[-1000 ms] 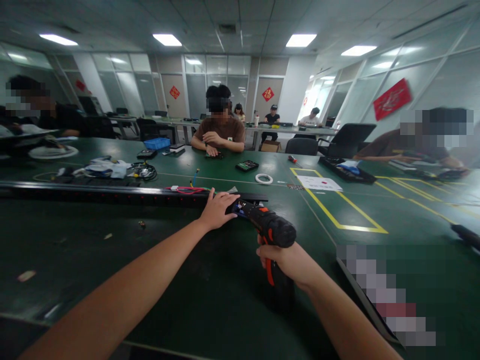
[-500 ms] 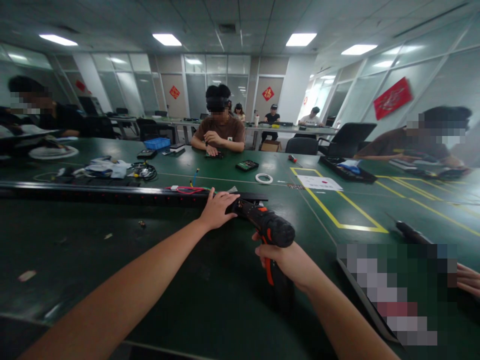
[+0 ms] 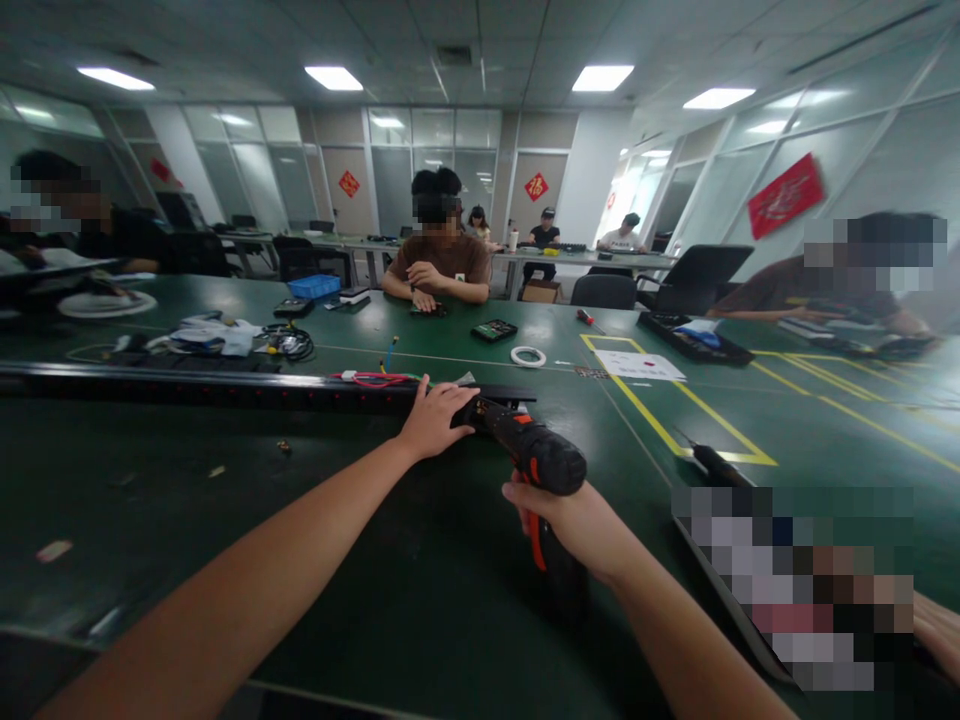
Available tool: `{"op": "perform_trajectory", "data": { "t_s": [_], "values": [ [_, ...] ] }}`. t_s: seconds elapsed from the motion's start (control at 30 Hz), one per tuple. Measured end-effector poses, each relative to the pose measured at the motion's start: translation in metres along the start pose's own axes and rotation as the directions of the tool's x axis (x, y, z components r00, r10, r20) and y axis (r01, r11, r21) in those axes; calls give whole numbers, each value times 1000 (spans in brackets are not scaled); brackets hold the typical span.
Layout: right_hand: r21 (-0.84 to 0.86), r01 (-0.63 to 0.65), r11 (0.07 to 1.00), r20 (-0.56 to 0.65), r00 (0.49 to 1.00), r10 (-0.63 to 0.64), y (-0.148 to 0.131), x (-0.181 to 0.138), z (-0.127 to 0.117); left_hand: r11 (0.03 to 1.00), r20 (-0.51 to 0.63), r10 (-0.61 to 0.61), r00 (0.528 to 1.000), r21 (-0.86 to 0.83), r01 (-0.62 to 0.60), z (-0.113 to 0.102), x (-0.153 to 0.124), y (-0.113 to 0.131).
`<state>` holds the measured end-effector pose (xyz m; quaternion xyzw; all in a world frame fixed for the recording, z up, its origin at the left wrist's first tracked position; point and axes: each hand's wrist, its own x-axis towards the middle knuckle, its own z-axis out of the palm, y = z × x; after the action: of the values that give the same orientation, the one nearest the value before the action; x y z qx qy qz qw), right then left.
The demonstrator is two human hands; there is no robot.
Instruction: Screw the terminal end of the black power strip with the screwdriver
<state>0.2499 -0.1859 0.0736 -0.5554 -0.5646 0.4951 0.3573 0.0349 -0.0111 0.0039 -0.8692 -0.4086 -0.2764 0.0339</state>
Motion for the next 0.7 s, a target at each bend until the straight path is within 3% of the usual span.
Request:
{"op": "perform_trajectory", "data": {
  "t_s": [0.7],
  "values": [
    [16, 8, 1000, 6, 1000, -8, 4, 4, -2, 1000, -11, 6, 1000, -3, -6, 2, 0, -1]
  ]
}}
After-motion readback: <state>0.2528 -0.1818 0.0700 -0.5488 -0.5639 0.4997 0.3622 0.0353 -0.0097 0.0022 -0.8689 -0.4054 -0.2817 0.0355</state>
